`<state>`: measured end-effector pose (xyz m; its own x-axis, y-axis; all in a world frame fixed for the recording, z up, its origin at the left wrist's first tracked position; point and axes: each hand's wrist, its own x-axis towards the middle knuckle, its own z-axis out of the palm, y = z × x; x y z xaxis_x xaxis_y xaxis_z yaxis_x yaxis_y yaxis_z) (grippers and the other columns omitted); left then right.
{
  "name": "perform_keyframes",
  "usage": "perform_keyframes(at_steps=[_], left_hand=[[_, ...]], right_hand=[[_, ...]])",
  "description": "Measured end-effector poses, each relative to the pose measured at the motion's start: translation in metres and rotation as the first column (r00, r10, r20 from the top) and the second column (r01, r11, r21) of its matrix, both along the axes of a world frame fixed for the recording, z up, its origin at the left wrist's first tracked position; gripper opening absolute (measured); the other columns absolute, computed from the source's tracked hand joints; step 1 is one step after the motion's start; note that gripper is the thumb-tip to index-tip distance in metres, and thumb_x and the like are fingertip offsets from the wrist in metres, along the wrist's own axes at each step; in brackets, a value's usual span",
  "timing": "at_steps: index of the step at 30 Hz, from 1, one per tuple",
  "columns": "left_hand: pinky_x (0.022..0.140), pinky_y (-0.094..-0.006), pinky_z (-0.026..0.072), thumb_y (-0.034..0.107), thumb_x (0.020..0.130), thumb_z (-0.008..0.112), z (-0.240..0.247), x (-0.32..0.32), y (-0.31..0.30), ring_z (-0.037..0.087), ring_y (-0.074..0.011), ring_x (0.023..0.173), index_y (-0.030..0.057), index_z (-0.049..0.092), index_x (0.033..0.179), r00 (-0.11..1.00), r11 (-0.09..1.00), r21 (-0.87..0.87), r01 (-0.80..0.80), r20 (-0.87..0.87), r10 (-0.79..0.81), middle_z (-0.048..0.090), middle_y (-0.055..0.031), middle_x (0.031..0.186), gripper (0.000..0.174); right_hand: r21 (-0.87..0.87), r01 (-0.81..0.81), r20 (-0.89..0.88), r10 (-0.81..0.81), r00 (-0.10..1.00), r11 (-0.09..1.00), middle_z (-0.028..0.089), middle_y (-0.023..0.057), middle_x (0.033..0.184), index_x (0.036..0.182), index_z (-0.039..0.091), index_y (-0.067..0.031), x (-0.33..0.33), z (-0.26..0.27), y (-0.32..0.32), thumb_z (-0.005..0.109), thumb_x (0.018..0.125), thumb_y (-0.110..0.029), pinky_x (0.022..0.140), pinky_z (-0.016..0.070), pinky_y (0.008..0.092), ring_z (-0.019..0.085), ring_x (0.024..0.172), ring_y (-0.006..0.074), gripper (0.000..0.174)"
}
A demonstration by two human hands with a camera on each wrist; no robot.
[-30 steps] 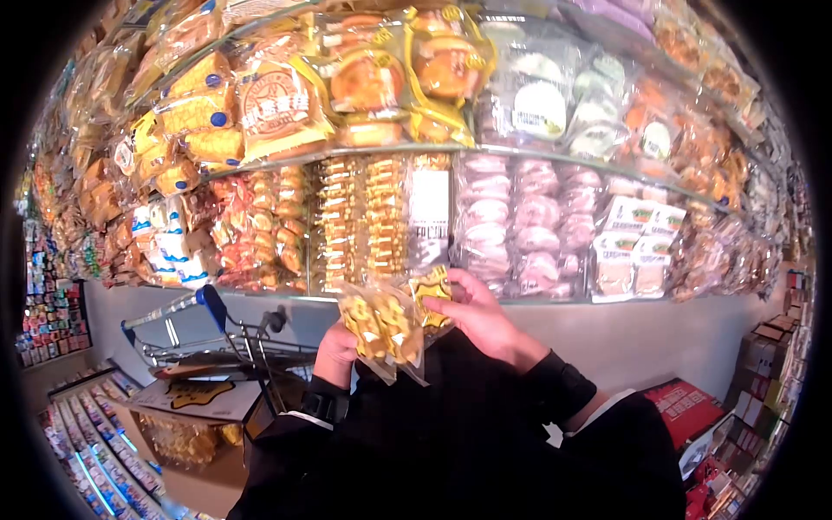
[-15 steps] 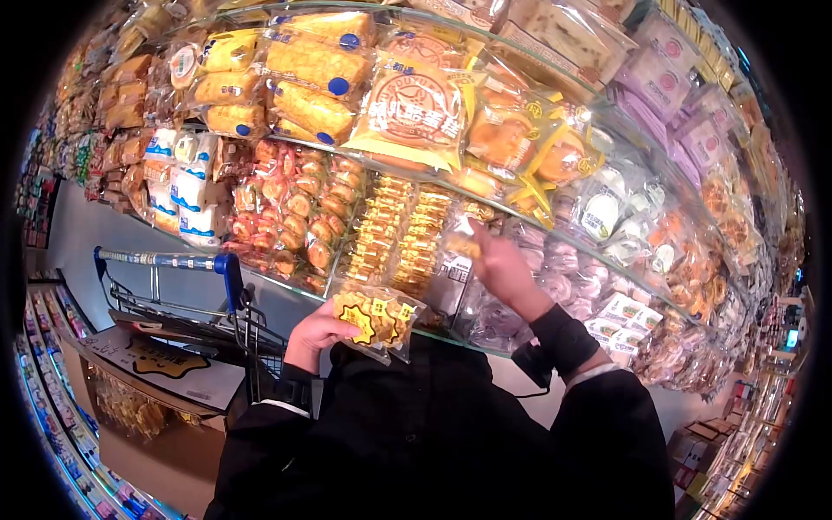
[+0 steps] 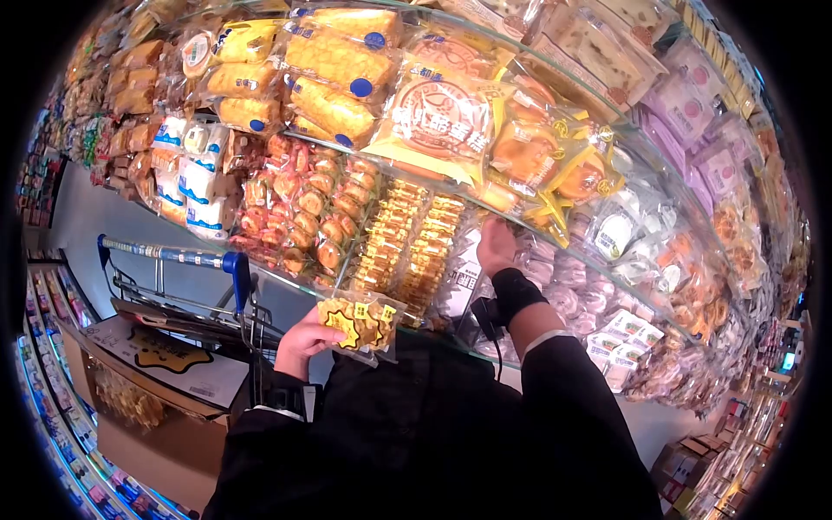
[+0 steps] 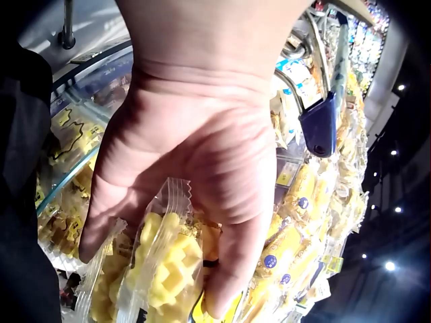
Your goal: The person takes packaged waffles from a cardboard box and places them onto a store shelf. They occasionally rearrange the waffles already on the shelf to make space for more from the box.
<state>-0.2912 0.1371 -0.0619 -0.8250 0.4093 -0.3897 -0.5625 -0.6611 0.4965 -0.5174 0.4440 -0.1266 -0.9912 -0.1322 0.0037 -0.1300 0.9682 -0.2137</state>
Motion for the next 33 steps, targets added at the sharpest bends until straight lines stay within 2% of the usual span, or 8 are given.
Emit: perform_keyframes(at_steps=[6,14,17,21,24,29,31,33], left_hand=[[0.089,-0.0314,0.0456,-0.007,0.067,0.065,0.003,-0.015,0.001,0.057,-0.0206,0.105,-0.0027,0.043,0.124,0.999,0.999,-0.015,0.044,0.029,-0.044,0.057,-0.0105,0.115,0.062],[0.087,-0.0312,0.0469,-0.007,0.069,0.064,0.005,-0.030,0.003,0.057,-0.0209,0.103,-0.0040,0.043,0.123,0.998,0.997,-0.053,0.050,0.032,-0.048,0.057,-0.0115,0.113,0.058],[0.086,-0.0312,0.0475,-0.008,0.069,0.064,0.006,-0.036,0.006,0.058,-0.0209,0.101,-0.0041,0.043,0.123,0.999,0.997,-0.059,0.041,0.038,-0.039,0.058,-0.0116,0.112,0.057],[0.086,-0.0308,0.0477,-0.008,0.069,0.063,0.010,-0.043,0.007,0.058,-0.0206,0.101,-0.0040,0.044,0.122,0.998,0.997,-0.065,0.039,0.043,-0.036,0.058,-0.0113,0.111,0.056],[0.086,-0.0308,0.0477,-0.008,0.070,0.063,0.005,-0.039,0.005,0.058,-0.0205,0.102,-0.0041,0.043,0.122,0.997,0.993,-0.095,0.070,0.034,-0.067,0.057,-0.0113,0.112,0.056],[0.090,-0.0352,0.0461,-0.007,0.066,0.063,0.017,-0.030,0.006,0.056,-0.0263,0.106,-0.0051,0.039,0.125,0.994,0.984,-0.147,0.102,0.059,-0.094,0.055,-0.0152,0.116,0.064],[0.092,-0.0355,0.0448,-0.006,0.066,0.064,0.021,-0.025,0.007,0.055,-0.0265,0.108,-0.0052,0.040,0.125,0.992,0.984,-0.137,0.114,0.067,-0.106,0.054,-0.0151,0.118,0.064],[0.090,-0.0334,0.0456,-0.007,0.067,0.064,0.024,-0.024,0.008,0.056,-0.0239,0.107,-0.0046,0.041,0.125,0.994,0.985,-0.135,0.104,0.044,-0.099,0.055,-0.0133,0.117,0.062]], right_hand=[[0.245,-0.329,0.015,0.336,0.942,0.912,0.060,0.0170,0.086,0.091,0.055,-0.0016,-0.008,-0.014,0.005,0.051,0.070,0.002,0.078,0.0440,0.0395,0.054,0.093,0.0324,0.022],[0.223,-0.146,-0.145,0.181,0.973,0.964,0.052,0.0186,0.097,0.087,0.054,-0.0002,0.010,-0.001,-0.008,0.053,0.075,-0.005,0.078,0.0435,0.0416,0.051,0.094,0.0353,0.014],[-0.111,0.077,0.157,-0.059,0.986,0.991,0.054,0.0224,0.098,0.089,0.055,0.0021,0.032,0.038,-0.025,0.054,0.079,-0.012,0.077,0.0466,0.0465,0.057,0.088,0.0406,0.017],[0.056,-0.093,0.576,0.044,0.816,0.994,0.057,0.0279,0.103,0.098,0.059,0.0013,0.025,0.022,-0.011,0.049,0.073,-0.004,0.082,0.0469,0.0434,0.057,0.097,0.0387,0.028],[-0.123,-0.308,0.440,0.330,0.835,0.943,0.059,0.0264,0.100,0.096,0.062,0.0017,0.003,-0.044,0.022,0.050,0.075,-0.007,0.083,0.0473,0.0427,0.058,0.096,0.0389,0.026],[-0.142,-0.178,0.478,0.225,0.849,0.974,0.059,0.0245,0.102,0.096,0.062,0.0023,-0.034,-0.041,0.015,0.047,0.076,-0.014,0.086,0.0448,0.0419,0.057,0.099,0.0365,0.030],[0.075,-0.437,0.634,0.295,0.715,0.896,0.060,0.0237,0.102,0.093,0.064,0.0023,-0.054,-0.051,0.012,0.048,0.076,-0.016,0.085,0.0454,0.0409,0.057,0.099,0.0360,0.030],[0.038,-0.352,0.633,0.250,0.732,0.935,0.060,0.0239,0.102,0.092,0.065,0.0025,-0.055,-0.052,0.012,0.048,0.076,-0.016,0.085,0.0455,0.0405,0.058,0.098,0.0359,0.029]])
